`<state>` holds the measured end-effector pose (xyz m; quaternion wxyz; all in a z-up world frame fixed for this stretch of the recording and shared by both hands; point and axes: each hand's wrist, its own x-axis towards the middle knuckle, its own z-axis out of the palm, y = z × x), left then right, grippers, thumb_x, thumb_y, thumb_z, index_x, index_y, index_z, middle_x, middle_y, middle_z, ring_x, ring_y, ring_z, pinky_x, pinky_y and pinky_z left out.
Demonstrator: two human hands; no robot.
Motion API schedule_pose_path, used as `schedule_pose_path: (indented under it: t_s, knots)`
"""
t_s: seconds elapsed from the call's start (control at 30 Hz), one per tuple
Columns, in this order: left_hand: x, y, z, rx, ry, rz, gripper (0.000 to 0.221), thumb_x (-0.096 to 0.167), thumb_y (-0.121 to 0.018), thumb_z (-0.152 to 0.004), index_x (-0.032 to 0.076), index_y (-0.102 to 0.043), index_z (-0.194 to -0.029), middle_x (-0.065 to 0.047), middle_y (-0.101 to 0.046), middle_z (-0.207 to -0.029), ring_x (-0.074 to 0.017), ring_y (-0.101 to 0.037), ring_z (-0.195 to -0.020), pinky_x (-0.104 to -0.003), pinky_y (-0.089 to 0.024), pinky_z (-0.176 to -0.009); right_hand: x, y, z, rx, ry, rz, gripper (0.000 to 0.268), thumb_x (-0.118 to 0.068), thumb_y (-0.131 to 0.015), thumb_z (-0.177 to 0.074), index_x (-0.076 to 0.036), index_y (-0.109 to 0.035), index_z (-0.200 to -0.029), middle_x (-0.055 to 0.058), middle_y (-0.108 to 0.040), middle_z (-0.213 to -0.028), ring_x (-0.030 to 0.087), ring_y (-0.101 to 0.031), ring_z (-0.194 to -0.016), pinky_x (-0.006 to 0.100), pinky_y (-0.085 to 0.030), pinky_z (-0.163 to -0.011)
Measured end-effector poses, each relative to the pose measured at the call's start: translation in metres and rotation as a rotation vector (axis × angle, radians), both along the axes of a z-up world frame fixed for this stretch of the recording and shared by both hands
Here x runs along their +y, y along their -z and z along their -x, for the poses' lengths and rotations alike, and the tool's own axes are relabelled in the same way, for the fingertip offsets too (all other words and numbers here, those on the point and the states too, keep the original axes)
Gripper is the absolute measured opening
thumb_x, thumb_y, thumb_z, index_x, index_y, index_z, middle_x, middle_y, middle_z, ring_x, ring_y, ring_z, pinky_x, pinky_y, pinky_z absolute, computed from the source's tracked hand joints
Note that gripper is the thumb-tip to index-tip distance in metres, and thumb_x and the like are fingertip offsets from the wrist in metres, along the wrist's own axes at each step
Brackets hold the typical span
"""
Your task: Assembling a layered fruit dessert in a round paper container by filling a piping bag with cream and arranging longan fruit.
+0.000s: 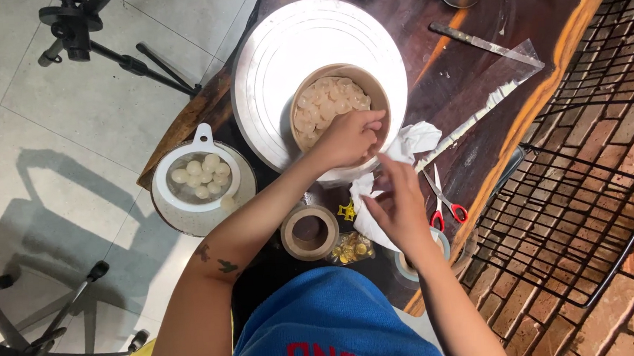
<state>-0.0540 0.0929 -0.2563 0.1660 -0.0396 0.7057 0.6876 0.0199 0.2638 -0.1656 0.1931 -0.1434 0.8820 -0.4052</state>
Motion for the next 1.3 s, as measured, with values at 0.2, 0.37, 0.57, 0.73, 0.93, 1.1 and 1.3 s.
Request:
schedule_pose_path:
  t_s: [0.2,0.37,0.57,0.73,0.93,1.1,1.3]
  knots:
    - [-0.002,0.010,0.001,-0.148,0.001,-0.133,0.056,-0.002,-0.047,-0.095,0.006,-0.046,-0.150,-0.017,-0.064,-0.137,-0.0190,-0.071,-0.090,-0.031,-0.060,-0.064,-0.014,-0.018,0.025,0.709,-0.330,-0.274,0.041,-0.014,-0.081,-0.079,-0.019,-0.073,-0.119,0.011,-0.062,-0.125,0.032,-0.056,-0.122,0.049,-0.041,-0.100]
    - [-0.006,0.019,0.001,-0.135,0.012,-0.153,0.056,-0.001,-0.045,-0.097,0.008,-0.045,-0.152,-0.017,-0.062,-0.140,-0.0184,-0.073,-0.099,-0.030,-0.060,-0.067,-0.012,-0.007,0.049,0.751,-0.588,-0.301,0.028,-0.017,-0.076,-0.086,-0.018,-0.073,-0.113,-0.001,-0.069,-0.115,0.021,-0.061,-0.123,0.053,-0.034,-0.109]
    - [-0.017,0.008,-0.005,-0.176,0.020,-0.203,0.057,0.000,-0.042,-0.096,0.009,-0.045,-0.152,-0.016,-0.063,-0.138,-0.0205,-0.073,-0.105,-0.030,-0.061,-0.077,-0.017,-0.012,0.068,0.660,-0.680,-0.270,0.023,-0.013,-0.074,-0.084,-0.015,-0.074,-0.108,0.001,-0.073,-0.111,0.020,-0.064,-0.110,0.052,-0.034,-0.104]
    - [-0.054,-0.065,-0.026,0.489,-0.009,0.257,0.041,-0.001,-0.057,-0.097,0.003,-0.063,-0.137,-0.018,-0.069,-0.129,-0.0315,-0.069,-0.119,-0.040,-0.054,-0.102,-0.019,-0.022,0.088,0.400,-0.740,-0.348,0.014,-0.014,-0.072,-0.085,-0.012,-0.074,-0.100,0.005,-0.070,-0.086,0.022,-0.066,-0.096,0.051,-0.034,-0.104]
    - [-0.111,-0.106,-0.051,0.628,0.095,0.546,0.042,-0.012,-0.060,-0.077,0.007,-0.074,-0.111,-0.006,-0.071,-0.116,-0.0274,-0.063,-0.123,-0.040,-0.049,-0.109,-0.020,-0.023,0.102,0.354,-0.774,-0.228,0.018,-0.012,-0.070,-0.082,-0.012,-0.074,-0.100,0.005,-0.075,-0.096,0.020,-0.069,-0.098,0.055,-0.030,-0.107]
    - [-0.123,-0.110,-0.058,0.620,0.230,0.808,0.038,-0.009,-0.067,-0.071,0.010,-0.078,-0.102,-0.005,-0.069,-0.123,-0.0289,-0.050,-0.135,-0.048,-0.034,-0.109,-0.030,-0.020,0.103,0.321,-0.830,-0.277,0.024,-0.019,-0.072,-0.082,-0.014,-0.076,-0.105,0.006,-0.075,-0.097,0.021,-0.069,-0.100,0.055,-0.031,-0.107]
    - [-0.117,-0.109,-0.062,0.641,0.300,0.833,0.033,-0.003,-0.068,-0.070,0.012,-0.081,-0.096,-0.009,-0.060,-0.139,-0.0347,-0.032,-0.147,-0.067,-0.016,-0.115,-0.033,-0.021,0.106,0.247,-0.902,-0.328,0.036,-0.013,-0.069,-0.076,-0.017,-0.078,-0.111,0.004,-0.076,-0.096,0.021,-0.066,-0.101,0.055,-0.030,-0.105]
